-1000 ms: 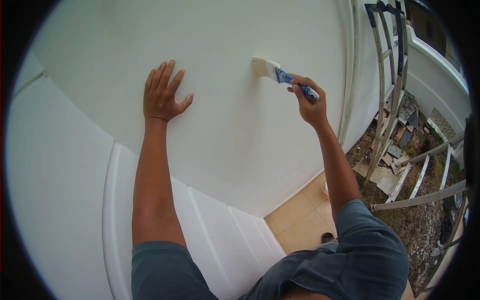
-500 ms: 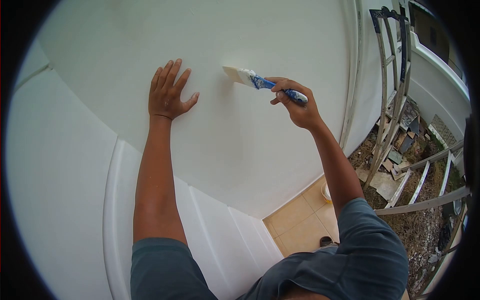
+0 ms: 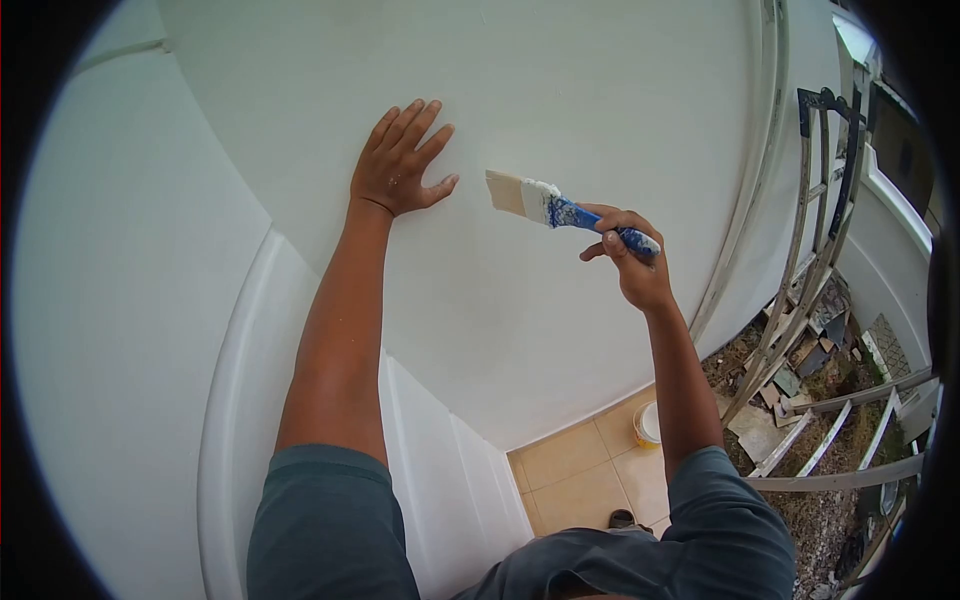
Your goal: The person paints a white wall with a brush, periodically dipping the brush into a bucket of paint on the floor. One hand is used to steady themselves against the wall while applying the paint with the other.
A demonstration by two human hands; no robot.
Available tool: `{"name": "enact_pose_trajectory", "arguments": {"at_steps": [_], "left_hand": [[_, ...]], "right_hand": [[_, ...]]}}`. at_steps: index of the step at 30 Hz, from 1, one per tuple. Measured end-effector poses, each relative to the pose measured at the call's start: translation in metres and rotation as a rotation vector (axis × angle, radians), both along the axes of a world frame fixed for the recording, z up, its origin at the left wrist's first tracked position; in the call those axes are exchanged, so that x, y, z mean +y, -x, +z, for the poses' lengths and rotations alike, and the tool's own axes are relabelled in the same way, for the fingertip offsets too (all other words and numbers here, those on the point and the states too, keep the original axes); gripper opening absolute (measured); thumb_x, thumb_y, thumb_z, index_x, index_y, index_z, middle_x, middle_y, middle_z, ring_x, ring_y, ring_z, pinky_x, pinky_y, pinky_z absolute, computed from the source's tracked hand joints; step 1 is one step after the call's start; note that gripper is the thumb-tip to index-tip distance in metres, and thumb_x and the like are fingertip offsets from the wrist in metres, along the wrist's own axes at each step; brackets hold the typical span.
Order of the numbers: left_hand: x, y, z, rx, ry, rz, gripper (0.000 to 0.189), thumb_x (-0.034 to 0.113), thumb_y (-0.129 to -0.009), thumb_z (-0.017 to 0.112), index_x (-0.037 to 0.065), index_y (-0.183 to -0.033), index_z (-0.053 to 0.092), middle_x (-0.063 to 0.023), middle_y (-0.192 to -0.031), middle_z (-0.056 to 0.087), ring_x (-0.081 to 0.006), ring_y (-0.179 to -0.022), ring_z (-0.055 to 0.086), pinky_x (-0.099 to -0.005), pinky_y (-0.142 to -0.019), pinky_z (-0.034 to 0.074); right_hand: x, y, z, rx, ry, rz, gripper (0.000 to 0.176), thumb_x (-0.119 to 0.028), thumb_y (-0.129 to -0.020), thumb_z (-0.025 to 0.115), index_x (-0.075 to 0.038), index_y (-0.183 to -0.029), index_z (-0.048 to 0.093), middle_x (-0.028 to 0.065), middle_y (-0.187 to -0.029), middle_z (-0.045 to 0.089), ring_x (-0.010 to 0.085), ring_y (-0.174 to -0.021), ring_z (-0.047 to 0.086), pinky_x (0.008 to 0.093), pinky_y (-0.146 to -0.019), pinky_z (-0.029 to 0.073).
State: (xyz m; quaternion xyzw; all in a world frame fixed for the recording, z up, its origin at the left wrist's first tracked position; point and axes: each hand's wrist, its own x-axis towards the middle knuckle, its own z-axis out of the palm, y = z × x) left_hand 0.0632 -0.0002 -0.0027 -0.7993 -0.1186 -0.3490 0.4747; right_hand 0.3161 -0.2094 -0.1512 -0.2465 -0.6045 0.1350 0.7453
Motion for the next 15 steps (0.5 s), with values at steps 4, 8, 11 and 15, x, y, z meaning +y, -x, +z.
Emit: {"name": "enact_pose_trajectory", "arguments": {"at_steps": [4, 8, 11, 15], "left_hand": [[0.001, 0.0, -0.003, 0.0, 0.002, 0.0, 0.062, 0.055, -0.076, 0.075, 0.028, -0.13, 0.06, 0.0005, -0.15, 0.048, -0.0191, -0.141, 0.041, -0.041, -0.12, 0.034], [0.001, -0.001, -0.002, -0.002, 0.001, 0.006, 0.061, 0.055, -0.076, 0.074, 0.028, -0.129, 0.06, 0.0006, -0.15, 0.048, -0.0187, -0.142, 0.041, -0.0406, -0.121, 0.034], [-0.001, -0.001, -0.002, -0.01, -0.013, -0.012, 0.06, 0.054, -0.074, 0.075, 0.028, -0.127, 0.061, 0.0015, -0.149, 0.049, -0.0178, -0.139, 0.044, -0.0397, -0.12, 0.035], [0.0, -0.002, 0.0, -0.015, -0.013, -0.007, 0.061, 0.055, -0.075, 0.075, 0.028, -0.127, 0.061, 0.0021, -0.149, 0.049, -0.0175, -0.138, 0.044, -0.0396, -0.12, 0.034]], "right_hand": [[0.011, -0.041, 0.0, 0.227, -0.078, -0.516, 0.015, -0.004, -0.102, 0.054, 0.0, -0.11, 0.066, 0.017, -0.128, 0.064, 0.0204, -0.11, 0.064, 0.0339, -0.081, 0.063], [0.025, -0.048, -0.007, 0.414, -0.166, -1.129, 0.015, 0.0, -0.101, 0.052, -0.003, -0.11, 0.064, 0.0142, -0.129, 0.052, 0.0155, -0.093, 0.062, 0.0286, -0.077, 0.058], [0.022, -0.008, -0.011, 0.074, -0.084, -0.712, 0.018, 0.008, -0.095, 0.055, -0.004, -0.105, 0.063, 0.0138, -0.127, 0.052, 0.0165, -0.09, 0.06, 0.0294, -0.076, 0.054], [-0.013, 0.026, -0.001, -0.161, 0.074, 0.014, 0.017, 0.008, -0.095, 0.055, -0.002, -0.103, 0.066, 0.0159, -0.129, 0.064, 0.0201, -0.099, 0.064, 0.0313, -0.079, 0.057]]}}
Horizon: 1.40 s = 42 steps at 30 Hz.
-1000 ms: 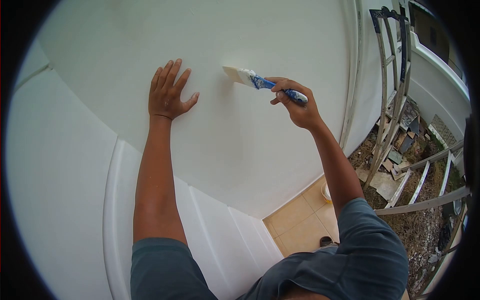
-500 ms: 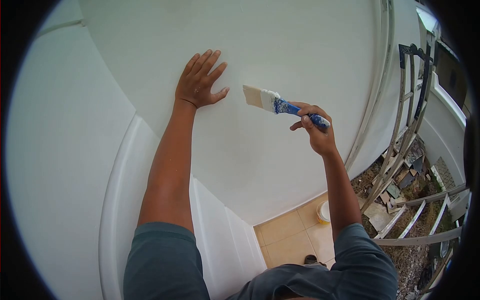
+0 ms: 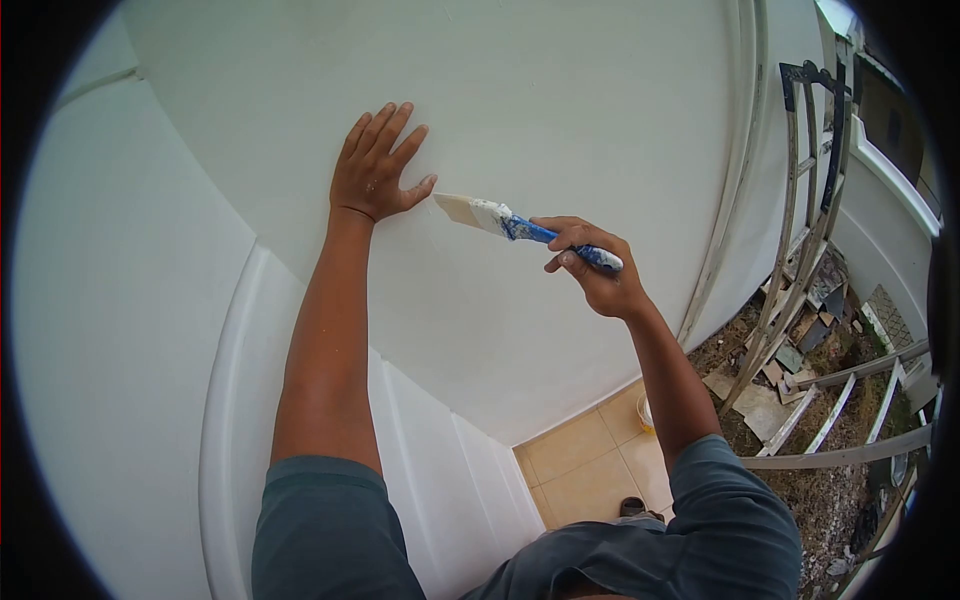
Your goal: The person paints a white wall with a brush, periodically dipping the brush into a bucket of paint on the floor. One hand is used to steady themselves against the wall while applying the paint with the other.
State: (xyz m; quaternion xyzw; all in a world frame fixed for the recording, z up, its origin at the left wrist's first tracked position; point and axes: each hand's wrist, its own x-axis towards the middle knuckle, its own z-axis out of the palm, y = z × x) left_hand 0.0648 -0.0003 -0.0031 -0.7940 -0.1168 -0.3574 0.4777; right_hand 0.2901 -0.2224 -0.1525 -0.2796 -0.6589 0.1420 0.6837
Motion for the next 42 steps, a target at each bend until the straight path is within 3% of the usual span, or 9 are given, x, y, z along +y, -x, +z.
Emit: {"name": "enact_pose_trajectory", "arguments": {"at_steps": [3, 10, 16, 19, 25, 28, 34, 40, 42], "left_hand": [[0.0, 0.001, -0.002, 0.0, 0.005, 0.019, 0.061, 0.055, -0.075, 0.075, 0.029, -0.128, 0.06, 0.0021, -0.149, 0.049, -0.0175, -0.139, 0.043, -0.0396, -0.12, 0.034], [0.0, 0.001, -0.002, 0.0, -0.003, 0.011, 0.061, 0.055, -0.075, 0.076, 0.029, -0.129, 0.06, 0.0019, -0.148, 0.049, -0.0178, -0.14, 0.043, -0.0396, -0.12, 0.035], [0.001, 0.001, -0.003, 0.004, 0.006, 0.013, 0.061, 0.053, -0.075, 0.076, 0.031, -0.129, 0.06, 0.0021, -0.149, 0.049, -0.0172, -0.141, 0.042, -0.04, -0.12, 0.035], [0.001, 0.0, -0.001, 0.003, 0.009, 0.028, 0.06, 0.052, -0.075, 0.076, 0.03, -0.129, 0.06, 0.0024, -0.149, 0.049, -0.0169, -0.141, 0.041, -0.04, -0.12, 0.034], [0.001, -0.001, -0.002, 0.002, 0.002, 0.0, 0.059, 0.052, -0.075, 0.076, 0.03, -0.128, 0.061, 0.0024, -0.149, 0.049, -0.017, -0.141, 0.042, -0.0401, -0.12, 0.035], [0.0, 0.002, -0.001, 0.001, 0.004, 0.018, 0.059, 0.052, -0.075, 0.076, 0.029, -0.128, 0.061, 0.0024, -0.149, 0.049, -0.0172, -0.141, 0.042, -0.0403, -0.12, 0.035], [0.001, -0.002, -0.002, 0.004, -0.012, 0.002, 0.061, 0.052, -0.074, 0.077, 0.03, -0.128, 0.06, 0.003, -0.148, 0.05, -0.0175, -0.14, 0.042, -0.0407, -0.119, 0.035], [0.0, 0.0, -0.001, 0.001, 0.005, 0.012, 0.062, 0.051, -0.074, 0.078, 0.029, -0.128, 0.06, 0.003, -0.148, 0.049, -0.0175, -0.14, 0.042, -0.0411, -0.119, 0.036], [0.001, 0.0, -0.003, 0.0, 0.008, 0.003, 0.062, 0.051, -0.073, 0.079, 0.029, -0.128, 0.06, 0.003, -0.149, 0.049, -0.0176, -0.14, 0.042, -0.0411, -0.119, 0.036]], "right_hand": [[0.002, -0.029, 0.0, 0.098, 0.029, 0.022, 0.016, 0.003, -0.098, 0.055, -0.001, -0.108, 0.067, 0.0161, -0.13, 0.064, 0.0195, -0.105, 0.064, 0.0346, -0.084, 0.06], [0.03, -0.094, -0.032, 0.502, -0.249, -1.224, 0.016, 0.001, -0.099, 0.055, -0.003, -0.109, 0.066, 0.0136, -0.123, 0.058, 0.0193, -0.099, 0.063, 0.0301, -0.082, 0.053], [-0.014, -0.003, -0.031, -0.153, 0.08, -0.145, 0.016, 0.006, -0.091, 0.063, -0.006, -0.1, 0.067, 0.0166, -0.129, 0.064, 0.0254, -0.104, 0.065, 0.0358, -0.085, 0.051], [-0.024, -0.016, -0.038, 0.096, 0.297, 0.292, 0.006, -0.002, -0.096, 0.063, 0.0, -0.1, 0.067, 0.0192, -0.125, 0.068, 0.0232, -0.102, 0.069, 0.0343, -0.089, 0.056], [0.016, -0.127, -0.057, 0.685, -0.317, -1.07, 0.01, -0.002, -0.101, 0.056, 0.0, -0.106, 0.065, 0.0141, -0.127, 0.053, 0.023, -0.101, 0.069, 0.0348, -0.091, 0.059], [0.017, -0.135, -0.068, 0.634, -0.307, -1.098, 0.01, -0.001, -0.101, 0.056, -0.001, -0.105, 0.064, 0.012, -0.127, 0.044, 0.0206, -0.101, 0.067, 0.033, -0.092, 0.058], [-0.002, -0.019, -0.061, -0.136, -0.121, -0.368, 0.014, 0.009, -0.087, 0.065, -0.003, -0.093, 0.066, 0.0163, -0.121, 0.066, 0.0277, -0.101, 0.073, 0.0361, -0.085, 0.057], [0.0, -0.027, -0.06, 0.227, -0.148, -0.555, 0.019, -0.007, -0.095, 0.065, 0.001, -0.078, 0.066, 0.0151, -0.092, 0.074, 0.0175, -0.073, 0.07, 0.0292, -0.068, 0.056], [0.0, -0.038, -0.05, 0.201, -0.124, -0.596, 0.011, -0.007, -0.098, 0.061, 0.002, -0.099, 0.067, 0.0176, -0.106, 0.071, 0.0195, -0.085, 0.071, 0.0303, -0.075, 0.059]]}}
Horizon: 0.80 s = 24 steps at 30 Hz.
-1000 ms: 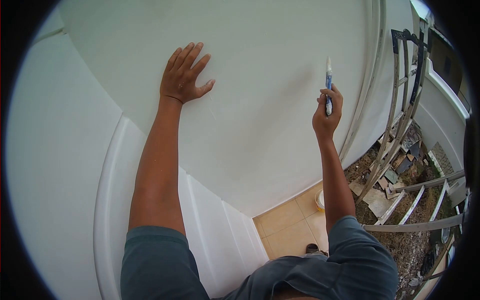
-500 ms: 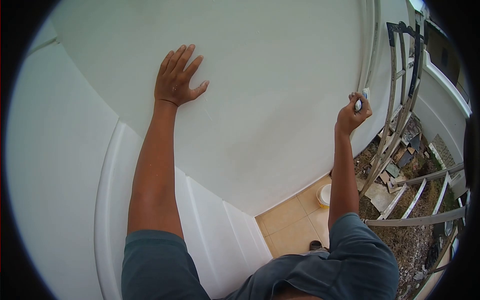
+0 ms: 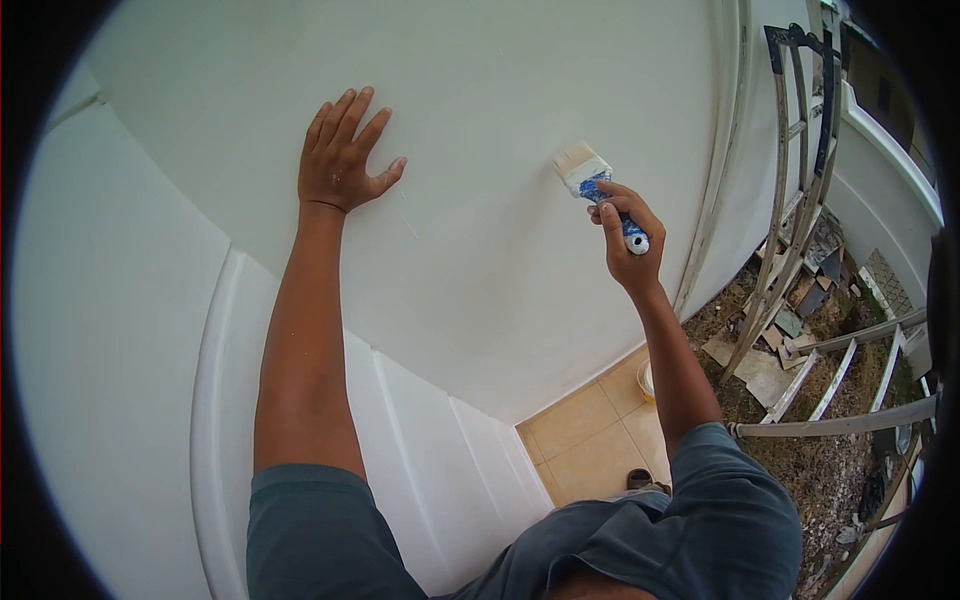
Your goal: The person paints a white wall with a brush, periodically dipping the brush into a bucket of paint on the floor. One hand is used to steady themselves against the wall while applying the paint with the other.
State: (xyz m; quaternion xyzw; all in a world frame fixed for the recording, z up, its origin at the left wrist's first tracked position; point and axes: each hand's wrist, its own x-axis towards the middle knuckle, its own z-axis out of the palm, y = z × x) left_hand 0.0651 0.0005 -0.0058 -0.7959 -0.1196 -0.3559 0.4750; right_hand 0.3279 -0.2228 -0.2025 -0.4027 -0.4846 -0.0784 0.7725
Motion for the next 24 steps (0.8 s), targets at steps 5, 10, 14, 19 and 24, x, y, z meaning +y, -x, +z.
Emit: {"name": "enact_pose_trajectory", "arguments": {"at_steps": [5, 10, 14, 19, 24], "left_hand": [[0.002, 0.0, 0.0, 0.0, -0.008, 0.001, 0.062, 0.052, -0.074, 0.078, 0.029, -0.128, 0.06, 0.0029, -0.149, 0.049, -0.0179, -0.14, 0.043, -0.0411, -0.119, 0.036], [0.002, 0.0, -0.001, 0.001, -0.007, 0.004, 0.061, 0.052, -0.075, 0.078, 0.03, -0.128, 0.06, 0.0026, -0.149, 0.049, -0.0176, -0.14, 0.042, -0.0408, -0.119, 0.036], [0.002, 0.0, 0.0, -0.001, -0.025, -0.005, 0.061, 0.053, -0.075, 0.077, 0.029, -0.129, 0.06, 0.0028, -0.148, 0.049, -0.0178, -0.14, 0.043, -0.0407, -0.118, 0.036], [0.002, 0.0, 0.0, 0.003, -0.029, -0.013, 0.061, 0.053, -0.075, 0.077, 0.028, -0.129, 0.06, 0.002, -0.148, 0.05, -0.0182, -0.139, 0.044, -0.0405, -0.118, 0.037], [0.0, 0.001, -0.001, 0.0, -0.018, -0.01, 0.062, 0.052, -0.074, 0.078, 0.028, -0.128, 0.061, 0.0019, -0.148, 0.051, -0.0181, -0.139, 0.044, -0.0405, -0.118, 0.036]], "right_hand": [[0.003, -0.016, -0.007, 0.229, -0.028, 0.076, 0.026, -0.007, -0.101, 0.054, 0.004, -0.124, 0.058, 0.0195, -0.119, 0.064, 0.0244, -0.106, 0.069, 0.0342, -0.09, 0.06], [-0.001, -0.019, -0.008, 0.513, 0.102, 0.341, 0.025, -0.008, -0.099, 0.054, 0.008, -0.116, 0.061, 0.0175, -0.107, 0.068, 0.0256, -0.096, 0.073, 0.0355, -0.088, 0.061], [-0.015, -0.016, 0.005, 0.618, 0.247, 0.682, 0.024, -0.007, -0.094, 0.055, 0.01, -0.109, 0.063, 0.019, -0.097, 0.069, 0.0282, -0.086, 0.074, 0.0349, -0.085, 0.062], [0.015, -0.045, 0.012, 0.799, -0.3, 0.294, 0.029, -0.007, -0.1, 0.049, 0.014, -0.12, 0.052, 0.0251, -0.113, 0.062, 0.0298, -0.101, 0.071, 0.0349, -0.094, 0.06], [0.023, -0.044, 0.026, 0.809, -0.412, 0.199, 0.028, -0.005, -0.1, 0.049, 0.012, -0.122, 0.052, 0.0245, -0.114, 0.062, 0.0286, -0.104, 0.07, 0.0341, -0.098, 0.058]]}}
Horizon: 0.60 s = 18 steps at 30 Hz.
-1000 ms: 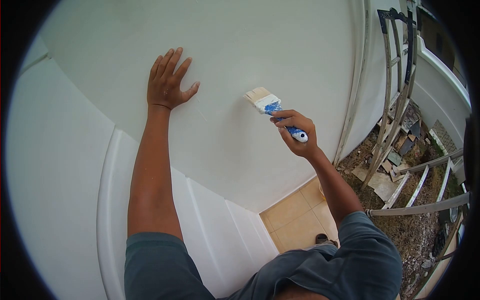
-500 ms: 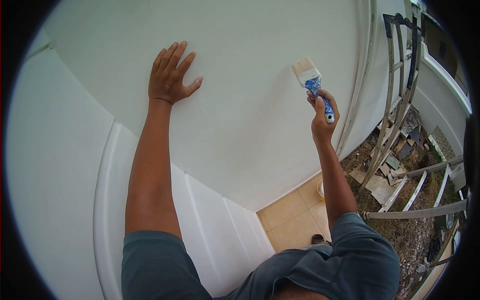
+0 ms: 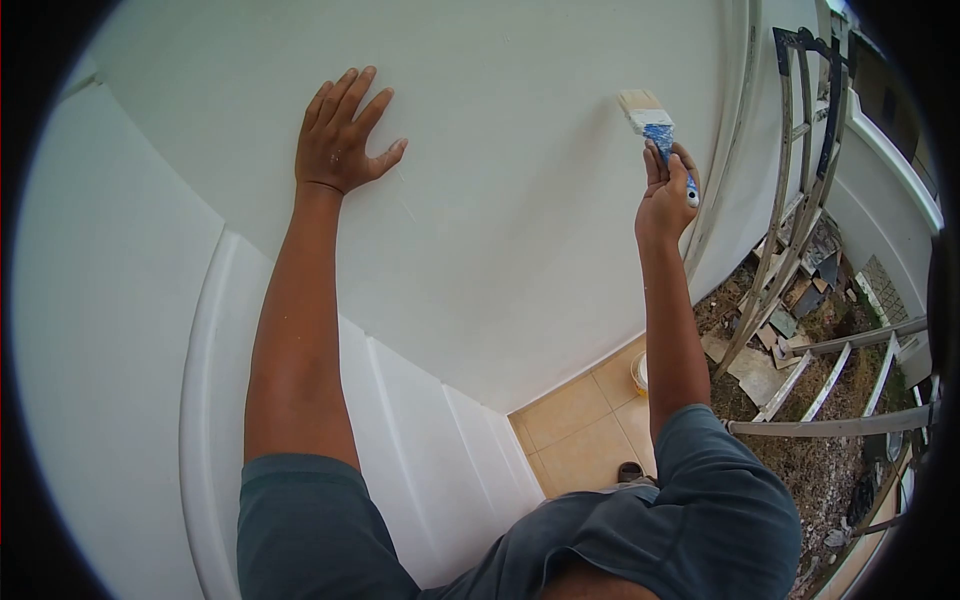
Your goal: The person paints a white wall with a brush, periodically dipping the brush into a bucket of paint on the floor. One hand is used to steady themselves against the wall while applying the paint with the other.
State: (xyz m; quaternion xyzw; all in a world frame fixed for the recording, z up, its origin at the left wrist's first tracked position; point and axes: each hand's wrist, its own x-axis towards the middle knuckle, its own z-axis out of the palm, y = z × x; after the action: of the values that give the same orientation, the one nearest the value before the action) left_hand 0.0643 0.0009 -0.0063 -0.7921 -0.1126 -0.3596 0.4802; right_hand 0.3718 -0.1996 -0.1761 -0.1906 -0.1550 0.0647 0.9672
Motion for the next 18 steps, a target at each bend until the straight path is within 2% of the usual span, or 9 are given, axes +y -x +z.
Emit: {"name": "enact_pose_trajectory", "arguments": {"at_steps": [2, 3, 7, 8, 11, 13, 15, 17, 18], "left_hand": [[0.001, 0.0, 0.002, 0.0, -0.005, -0.015, 0.062, 0.052, -0.074, 0.078, 0.028, -0.129, 0.061, 0.0021, -0.148, 0.05, -0.0179, -0.139, 0.044, -0.0405, -0.118, 0.036], [0.002, -0.001, 0.003, 0.0, -0.011, -0.011, 0.062, 0.052, -0.074, 0.078, 0.028, -0.129, 0.061, 0.0023, -0.148, 0.05, -0.0177, -0.139, 0.044, -0.0404, -0.118, 0.036], [0.001, 0.001, -0.001, -0.002, -0.01, 0.02, 0.062, 0.053, -0.074, 0.078, 0.029, -0.128, 0.061, 0.0033, -0.148, 0.051, -0.017, -0.139, 0.044, -0.04, -0.118, 0.036], [0.001, 0.0, 0.001, -0.001, -0.013, 0.027, 0.062, 0.053, -0.074, 0.078, 0.029, -0.128, 0.061, 0.0036, -0.148, 0.051, -0.0168, -0.139, 0.044, -0.0398, -0.118, 0.036], [0.003, -0.001, 0.0, -0.005, -0.018, 0.015, 0.061, 0.053, -0.074, 0.077, 0.029, -0.128, 0.061, 0.0037, -0.148, 0.051, -0.0168, -0.139, 0.044, -0.0397, -0.118, 0.036], [0.002, -0.001, 0.003, -0.006, -0.015, 0.011, 0.06, 0.052, -0.075, 0.077, 0.029, -0.128, 0.061, 0.0033, -0.148, 0.05, -0.017, -0.139, 0.044, -0.04, -0.118, 0.036], [0.0, 0.0, 0.0, -0.005, -0.001, 0.009, 0.06, 0.052, -0.075, 0.077, 0.029, -0.128, 0.061, 0.003, -0.148, 0.05, -0.0172, -0.139, 0.044, -0.0402, -0.118, 0.036], [-0.001, 0.0, 0.002, -0.004, 0.001, 0.005, 0.06, 0.052, -0.075, 0.077, 0.028, -0.128, 0.061, 0.0027, -0.148, 0.05, -0.0175, -0.139, 0.044, -0.0403, -0.118, 0.036], [0.0, 0.0, -0.001, -0.005, 0.004, 0.003, 0.06, 0.052, -0.075, 0.077, 0.028, -0.128, 0.061, 0.0027, -0.148, 0.05, -0.0176, -0.139, 0.044, -0.0403, -0.118, 0.036]], "right_hand": [[-0.001, 0.028, -0.01, -0.102, 0.243, 0.306, 0.024, -0.005, -0.098, 0.051, 0.011, -0.114, 0.058, 0.0213, -0.102, 0.067, 0.0274, -0.091, 0.073, 0.0343, -0.088, 0.062], [-0.008, 0.038, -0.014, -0.169, 0.357, 0.36, 0.023, -0.004, -0.094, 0.053, 0.011, -0.108, 0.061, 0.0203, -0.097, 0.068, 0.0278, -0.084, 0.074, 0.035, -0.081, 0.064], [-0.026, 0.029, -0.016, -0.261, 0.582, 0.969, 0.025, -0.005, -0.089, 0.055, 0.013, -0.105, 0.062, 0.0226, -0.096, 0.067, 0.0297, -0.078, 0.074, 0.0345, -0.077, 0.064], [-0.022, 0.027, -0.014, -0.208, 0.544, 0.904, 0.029, -0.006, -0.091, 0.054, 0.016, -0.11, 0.06, 0.0242, -0.099, 0.066, 0.0304, -0.082, 0.074, 0.034, -0.078, 0.064], [-0.004, 0.0, -0.005, 0.025, 0.176, 0.313, 0.034, -0.007, -0.096, 0.05, 0.019, -0.118, 0.052, 0.0249, -0.104, 0.064, 0.0319, -0.094, 0.072, 0.0342, -0.088, 0.063], [0.001, -0.011, 0.011, -0.026, -0.011, -0.126, 0.027, -0.005, -0.099, 0.047, 0.012, -0.118, 0.054, 0.0254, -0.108, 0.065, 0.0302, -0.1, 0.071, 0.0349, -0.097, 0.059], [-0.002, -0.011, 0.02, -0.094, -0.013, -0.262, 0.026, -0.005, -0.1, 0.048, 0.01, -0.121, 0.055, 0.024, -0.11, 0.066, 0.0278, -0.103, 0.071, 0.0349, -0.099, 0.057], [0.004, 0.011, 0.018, -0.176, 0.153, -0.107, 0.026, -0.006, -0.1, 0.052, 0.01, -0.12, 0.058, 0.0208, -0.107, 0.068, 0.0256, -0.103, 0.071, 0.0342, -0.099, 0.056], [0.004, 0.027, 0.011, -0.202, 0.29, 0.102, 0.025, -0.007, -0.1, 0.054, 0.009, -0.117, 0.061, 0.0188, -0.103, 0.069, 0.0247, -0.097, 0.073, 0.0339, -0.095, 0.058]]}}
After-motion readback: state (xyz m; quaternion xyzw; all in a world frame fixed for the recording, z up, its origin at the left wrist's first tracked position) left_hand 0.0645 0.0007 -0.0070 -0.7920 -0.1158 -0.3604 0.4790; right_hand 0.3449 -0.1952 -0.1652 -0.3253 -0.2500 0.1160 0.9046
